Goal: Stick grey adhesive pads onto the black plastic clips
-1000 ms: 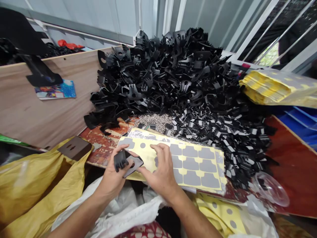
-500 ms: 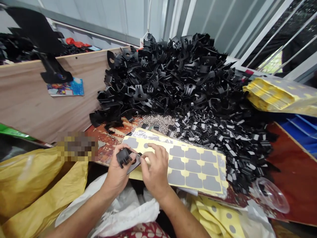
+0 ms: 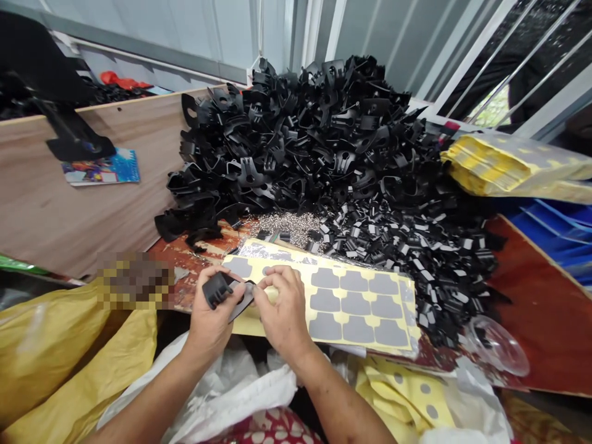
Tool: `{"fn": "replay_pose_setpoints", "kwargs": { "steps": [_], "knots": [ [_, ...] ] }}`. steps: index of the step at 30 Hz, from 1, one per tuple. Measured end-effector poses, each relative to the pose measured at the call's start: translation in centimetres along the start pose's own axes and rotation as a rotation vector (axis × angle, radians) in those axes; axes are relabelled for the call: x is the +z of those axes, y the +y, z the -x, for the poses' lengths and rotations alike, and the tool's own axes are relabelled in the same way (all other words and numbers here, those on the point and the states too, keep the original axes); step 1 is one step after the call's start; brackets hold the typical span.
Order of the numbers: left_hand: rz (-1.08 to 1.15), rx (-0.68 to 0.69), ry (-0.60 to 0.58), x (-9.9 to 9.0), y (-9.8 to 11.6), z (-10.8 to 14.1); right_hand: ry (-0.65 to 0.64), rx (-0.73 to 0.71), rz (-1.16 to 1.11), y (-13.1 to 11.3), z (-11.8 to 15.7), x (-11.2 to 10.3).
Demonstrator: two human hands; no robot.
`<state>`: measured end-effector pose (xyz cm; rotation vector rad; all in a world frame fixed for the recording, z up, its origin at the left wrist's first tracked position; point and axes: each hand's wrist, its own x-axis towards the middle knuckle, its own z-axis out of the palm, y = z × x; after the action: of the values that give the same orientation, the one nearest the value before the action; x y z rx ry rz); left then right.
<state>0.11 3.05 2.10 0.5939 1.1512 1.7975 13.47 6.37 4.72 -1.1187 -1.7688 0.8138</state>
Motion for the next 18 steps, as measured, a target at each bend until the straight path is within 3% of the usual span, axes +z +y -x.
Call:
{"fn": "replay_pose_setpoints", "kwargs": {
  "steps": [5, 10, 12, 16, 18],
  "knots": [
    [-0.112, 0.101, -0.015, 0.0, -0.4, -0.2, 0.040, -0.062, 0.147, -0.5, -0.2, -0.1],
    [-0.115, 0.091, -0.005, -0.1, -0.1, -0.4, 0.099, -0.330, 0.423, -0.2, 0.8, 0.0],
    [-0.080, 0.056, -0.010, -0.3, 0.3, -0.7, 0.105, -0.411, 0.431, -0.1, 1.6, -0.4],
    [-0.057, -0.003, 0.017, -1.4, 1.2, -1.3, 0.307, -0.349, 0.198, 0.0, 2.1, -2.3],
    [-0.060, -0.020, 0.017, -1.9, 1.3, -1.3, 0.291, -0.251, 0.117, 0.1, 1.6, -2.9]
  ]
}}
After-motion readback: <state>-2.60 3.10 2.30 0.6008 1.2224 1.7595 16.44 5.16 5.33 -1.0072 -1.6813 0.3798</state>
